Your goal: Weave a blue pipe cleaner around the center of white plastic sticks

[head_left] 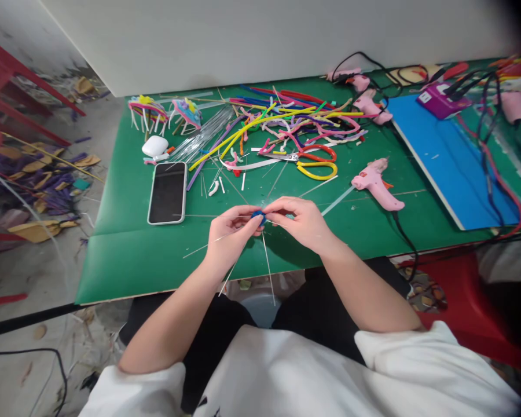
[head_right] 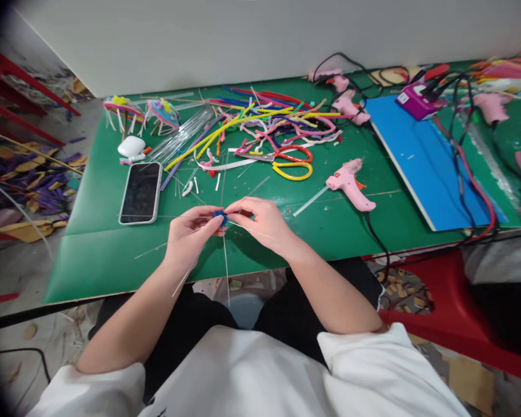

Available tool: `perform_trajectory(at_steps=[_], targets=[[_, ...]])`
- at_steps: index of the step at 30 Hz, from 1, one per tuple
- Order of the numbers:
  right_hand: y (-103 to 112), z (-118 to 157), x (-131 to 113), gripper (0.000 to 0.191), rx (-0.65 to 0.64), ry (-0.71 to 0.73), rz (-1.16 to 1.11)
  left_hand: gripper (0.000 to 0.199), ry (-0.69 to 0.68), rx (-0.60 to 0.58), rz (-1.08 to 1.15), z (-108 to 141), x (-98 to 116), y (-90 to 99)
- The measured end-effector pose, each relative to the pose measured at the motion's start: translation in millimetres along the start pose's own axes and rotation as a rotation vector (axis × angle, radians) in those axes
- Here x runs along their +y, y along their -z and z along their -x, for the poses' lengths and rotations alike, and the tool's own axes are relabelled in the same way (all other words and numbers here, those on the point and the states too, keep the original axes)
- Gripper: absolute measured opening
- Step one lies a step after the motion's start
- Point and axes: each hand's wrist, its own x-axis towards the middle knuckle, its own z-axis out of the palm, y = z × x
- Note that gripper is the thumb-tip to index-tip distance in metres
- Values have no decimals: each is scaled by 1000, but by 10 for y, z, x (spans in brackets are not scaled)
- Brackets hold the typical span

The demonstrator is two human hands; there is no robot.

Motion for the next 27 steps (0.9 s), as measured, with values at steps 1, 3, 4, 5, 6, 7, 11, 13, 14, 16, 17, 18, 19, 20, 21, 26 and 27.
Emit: perform_trajectory(at_steps=[1, 3, 4, 5, 6, 7, 11, 13, 14, 16, 17, 18, 19, 20, 21, 26, 27], targets=[[1, -1, 1, 11, -1, -17, -13, 26, -8, 2, -6, -1, -4, 1], [16, -5, -2, 12, -15, -56, -21, 24, -28, 23, -23, -5, -10, 6], [33, -7, -5, 12, -27, -72, -6, 23, -37, 36, -35, -7, -13, 11], [57, -10, -10, 12, -37, -77, 23, 22, -43, 47, -50, -9, -18, 17], [88, -11, -19, 12, -51, -68, 65, 22, -48, 56, -67, -9, -22, 23], [127, -10, -32, 12, -65, -49, 114, 21, -54, 61, -87, -7, -27, 29], [326, 24, -143, 14, -128, 28, 270, 17, -127, 46, -223, 30, -41, 36], [424, 63, -215, 16, -162, 34, 316, 15, -202, 44, -347, 59, -36, 26], [464, 86, -248, 18, -176, 30, 342, 13, -238, 47, -405, 72, -31, 19], [516, 139, -302, 20, -188, 18, 415, 12, -286, 59, -474, 90, -20, 6], [526, 168, -325, 20, -183, 14, 466, 12, -292, 66, -478, 93, -16, 2], [525, 198, -349, 19, -170, 14, 528, 11, -286, 75, -468, 92, -15, -1], [513, 231, -378, 18, -147, 22, 603, 12, -271, 85, -449, 88, -16, -2], [491, 265, -413, 17, -113, 41, 690, 13, -249, 95, -423, 82, -20, -1], [461, 299, -454, 17, -70, 68, 781, 14, -226, 107, -392, 75, -25, 1], [278, 403, -649, 21, 50, 179, 1006, 16, -155, 125, -289, 60, -47, 8], [259, 396, -653, 21, 54, 172, 1000, 16, -153, 123, -286, 61, -46, 8]])
